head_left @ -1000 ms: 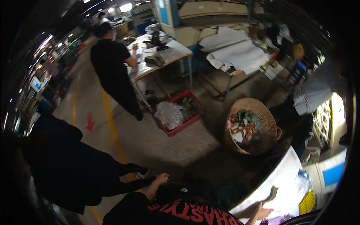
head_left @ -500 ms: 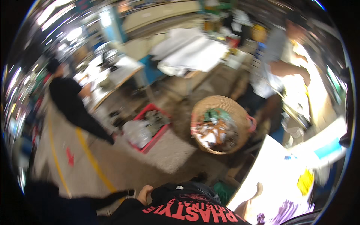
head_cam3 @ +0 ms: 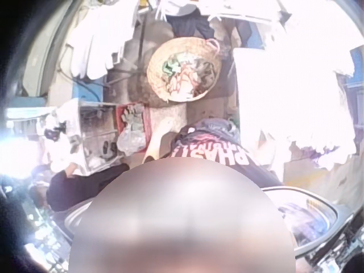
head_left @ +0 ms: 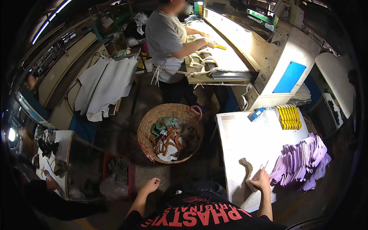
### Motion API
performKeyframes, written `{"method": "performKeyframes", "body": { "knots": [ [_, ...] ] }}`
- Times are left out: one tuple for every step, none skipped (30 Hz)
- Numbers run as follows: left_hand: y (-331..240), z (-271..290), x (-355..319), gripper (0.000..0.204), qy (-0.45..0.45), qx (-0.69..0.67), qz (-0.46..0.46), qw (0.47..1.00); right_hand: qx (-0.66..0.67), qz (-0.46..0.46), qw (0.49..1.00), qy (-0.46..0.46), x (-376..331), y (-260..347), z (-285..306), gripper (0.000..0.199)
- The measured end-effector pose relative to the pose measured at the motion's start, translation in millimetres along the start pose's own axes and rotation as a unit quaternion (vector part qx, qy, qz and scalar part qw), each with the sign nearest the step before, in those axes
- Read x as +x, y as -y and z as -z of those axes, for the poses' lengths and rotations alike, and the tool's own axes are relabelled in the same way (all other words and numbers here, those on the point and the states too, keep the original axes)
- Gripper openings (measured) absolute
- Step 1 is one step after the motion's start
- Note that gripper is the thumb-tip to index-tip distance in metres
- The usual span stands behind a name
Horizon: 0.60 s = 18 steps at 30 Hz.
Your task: The person marks beige fabric pieces with a pink marker while holding them against a white template on a table. They repeatedly pick up pieces, align them, and mark them, then place them aside. A coworker works at a nearby machine.
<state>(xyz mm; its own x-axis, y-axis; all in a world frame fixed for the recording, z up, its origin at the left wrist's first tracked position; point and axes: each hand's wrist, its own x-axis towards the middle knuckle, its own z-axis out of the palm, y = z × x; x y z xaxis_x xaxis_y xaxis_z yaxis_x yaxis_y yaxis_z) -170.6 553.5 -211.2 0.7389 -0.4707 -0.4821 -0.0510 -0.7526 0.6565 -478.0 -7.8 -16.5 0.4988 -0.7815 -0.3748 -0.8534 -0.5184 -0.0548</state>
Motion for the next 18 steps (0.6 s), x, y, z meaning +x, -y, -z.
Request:
{"method": "performKeyframes", "body": {
  "knots": [
    [-17,16,-3,0.028,0.023,0.024,0.007,0.999,0.011,0.008,0.999,-0.030,2,8,7,0.120],
    [-30,33,-8,0.027,0.044,0.047,0.013,0.998,0.015,0.055,0.996,-0.065,3,17,17,0.093],
    [-41,49,-18,0.032,0.081,0.082,0.026,0.993,0.049,0.099,0.989,-0.101,6,28,23,0.080],
    [-50,59,-31,0.032,0.163,0.140,0.035,0.976,0.085,0.132,0.979,-0.132,7,40,28,0.067],
    [-57,70,-41,0.033,0.236,0.189,0.041,0.952,0.134,0.162,0.973,-0.091,9,52,34,0.059],
    [-63,79,-44,0.035,0.307,0.235,0.040,0.921,0.173,0.173,0.969,-0.028,9,63,37,0.059],
    [-65,87,-57,0.037,0.380,0.176,0.017,0.908,0.210,0.184,0.960,0.035,7,75,40,0.058],
    [-67,94,-66,0.040,0.447,0.134,0.005,0.885,0.252,0.211,0.940,0.093,7,84,43,0.058],
    [-68,94,-78,0.042,0.453,0.115,0.022,0.884,0.322,0.199,0.907,0.186,4,97,43,0.057],
    [-68,96,-90,0.043,0.475,0.106,0.023,0.873,0.354,0.216,0.868,0.274,0,104,46,0.057],
    [-67,97,-103,0.045,0.449,0.042,0.065,0.890,0.338,0.222,0.856,0.323,-1,118,43,0.057],
    [-64,98,-115,0.046,0.438,-0.035,0.074,0.895,0.311,0.222,0.845,0.374,-3,130,42,0.057],
    [-62,100,-119,0.045,0.440,-0.104,0.085,0.888,0.270,0.253,0.840,0.396,-7,138,42,0.055],
    [-58,102,-126,0.045,0.413,-0.099,0.070,0.902,0.171,0.295,0.857,0.388,-9,147,45,0.056],
    [-58,100,-125,0.045,0.402,-0.086,0.059,0.910,0.169,0.309,0.847,0.399,-4,153,45,0.055],
    [-54,102,-127,0.044,0.394,-0.081,0.066,0.913,0.156,0.322,0.842,0.404,-9,161,46,0.054],
    [-53,104,-128,0.044,0.390,-0.073,0.034,0.917,0.216,0.294,0.804,0.469,-9,163,47,0.054],
    [-54,106,-126,0.043,0.386,-0.070,0.021,0.919,0.260,0.256,0.769,0.525,-8,166,49,0.053]
  ]
}}
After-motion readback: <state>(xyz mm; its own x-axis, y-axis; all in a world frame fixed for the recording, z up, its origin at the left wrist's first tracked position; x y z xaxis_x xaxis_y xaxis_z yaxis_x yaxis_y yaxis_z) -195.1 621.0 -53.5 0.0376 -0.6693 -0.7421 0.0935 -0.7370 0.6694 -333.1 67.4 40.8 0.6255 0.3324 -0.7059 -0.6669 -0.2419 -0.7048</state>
